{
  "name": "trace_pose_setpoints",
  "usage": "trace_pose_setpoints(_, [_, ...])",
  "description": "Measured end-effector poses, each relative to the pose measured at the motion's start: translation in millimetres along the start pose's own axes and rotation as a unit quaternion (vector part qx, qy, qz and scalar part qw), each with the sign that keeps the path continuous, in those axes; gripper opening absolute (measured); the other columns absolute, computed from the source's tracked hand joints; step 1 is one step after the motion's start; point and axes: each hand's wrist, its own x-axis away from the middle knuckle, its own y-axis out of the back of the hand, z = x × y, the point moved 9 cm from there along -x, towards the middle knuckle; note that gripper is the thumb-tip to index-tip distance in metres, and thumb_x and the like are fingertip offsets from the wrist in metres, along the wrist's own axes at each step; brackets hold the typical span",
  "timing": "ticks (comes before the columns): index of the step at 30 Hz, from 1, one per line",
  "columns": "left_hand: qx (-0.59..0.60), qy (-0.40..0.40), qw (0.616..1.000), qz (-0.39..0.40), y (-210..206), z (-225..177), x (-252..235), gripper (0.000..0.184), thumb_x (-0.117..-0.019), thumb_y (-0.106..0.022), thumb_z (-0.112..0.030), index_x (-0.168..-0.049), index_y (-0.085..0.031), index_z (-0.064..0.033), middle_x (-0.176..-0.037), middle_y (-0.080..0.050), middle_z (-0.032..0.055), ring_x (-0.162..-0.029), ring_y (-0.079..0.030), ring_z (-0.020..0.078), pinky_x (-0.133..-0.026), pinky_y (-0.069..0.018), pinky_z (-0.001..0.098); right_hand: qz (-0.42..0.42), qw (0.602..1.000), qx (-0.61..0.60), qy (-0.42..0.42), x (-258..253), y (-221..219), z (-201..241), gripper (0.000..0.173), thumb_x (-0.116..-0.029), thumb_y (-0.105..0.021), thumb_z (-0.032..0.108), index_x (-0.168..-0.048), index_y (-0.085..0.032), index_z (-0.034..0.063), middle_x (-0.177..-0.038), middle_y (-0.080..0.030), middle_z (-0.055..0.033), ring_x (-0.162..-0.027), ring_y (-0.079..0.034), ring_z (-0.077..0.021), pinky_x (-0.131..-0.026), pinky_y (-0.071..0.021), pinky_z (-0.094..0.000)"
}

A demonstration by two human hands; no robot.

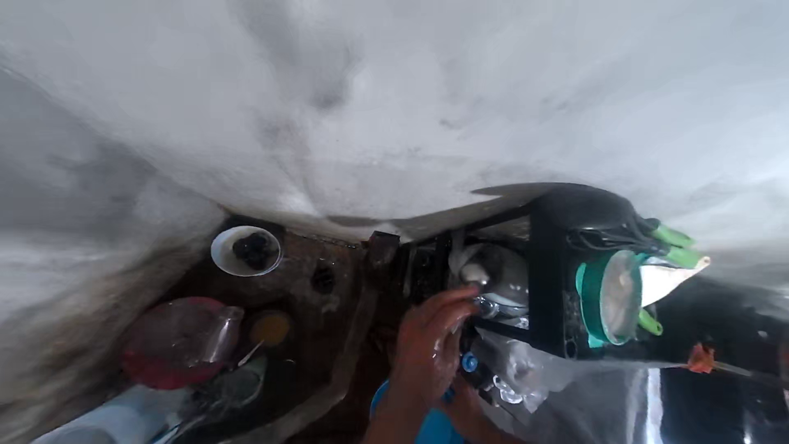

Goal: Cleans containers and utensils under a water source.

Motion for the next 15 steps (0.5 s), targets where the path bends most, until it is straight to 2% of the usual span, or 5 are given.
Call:
trace_pose_setpoints(2, [-0.058, 0.006, 0.997, 0.043, -26, 7, -15, 0.023, -0.0962, -0.059, 0.003, -0.111, -0.076, -0.0053, -0.126, -0.071, 0.0087, -0.119, -0.067, 0.0158, -0.103, -0.0559, 0.0290, 0.005, 1.000, -0.026, 0.000, 5, 1, -1, 0.069, -0.0900, -0.071, 0.056, -0.143, -0.060, 0.0141, -0.137, -0.064, -0.0161, -0.125, -0.062, -0.0302, -0.109, -0.0486, -0.0517])
trace_pose_setpoints(5, [-0.102, -0.001, 0.994, 0.048, -43, 15, -26, 0.026, -0.0943, -0.059, 0.004, -0.112, -0.075, -0.0059, -0.126, -0.071, 0.0087, -0.117, -0.068, 0.0164, -0.102, -0.0561, 0.0304, -0.005, 0.999, -0.055, 0.001, 9, 5, -2, 0.067, -0.0881, -0.074, 0.055, -0.140, -0.063, 0.0141, -0.132, -0.066, -0.0168, -0.119, -0.066, -0.0296, -0.105, -0.0514, -0.0512])
trace_pose_setpoints(9, [-0.148, 0.016, 0.987, 0.056, -51, 21, -29, 0.025, -0.0951, -0.059, 0.001, -0.111, -0.076, -0.0086, -0.125, -0.071, 0.0055, -0.119, -0.066, 0.0161, -0.102, -0.0561, 0.0314, -0.021, 0.998, -0.058, 0.011, 4, 11, -9, 0.067, -0.0884, -0.073, 0.057, -0.139, -0.064, 0.0144, -0.131, -0.068, -0.0146, -0.121, -0.065, -0.0280, -0.106, -0.0511, -0.0496])
trace_pose_setpoints(12, [-0.224, 0.046, 0.966, 0.119, -74, 40, -32, 0.032, -0.0971, -0.059, -0.004, -0.124, -0.073, -0.0142, -0.131, -0.069, 0.0029, -0.125, -0.061, 0.0222, -0.102, -0.0533, 0.0370, -0.010, 0.997, -0.070, -0.013, 1, 13, -10, 0.069, -0.0890, -0.071, 0.059, -0.143, -0.061, 0.0168, -0.136, -0.065, -0.0124, -0.125, -0.063, -0.0265, -0.109, -0.0492, -0.0491])
trace_pose_setpoints(15, [-0.197, 0.120, 0.961, 0.154, -78, 52, -35, 0.049, -0.0988, -0.057, -0.002, -0.145, -0.058, -0.0165, -0.149, -0.056, 0.0064, -0.134, -0.056, 0.0228, -0.109, -0.0499, 0.0382, -0.031, 0.996, -0.086, -0.001, -3, 13, -4, 0.066, -0.0910, -0.071, 0.054, -0.142, -0.061, 0.0131, -0.136, -0.065, -0.0148, -0.125, -0.063, -0.0272, -0.109, -0.0494, -0.0484])
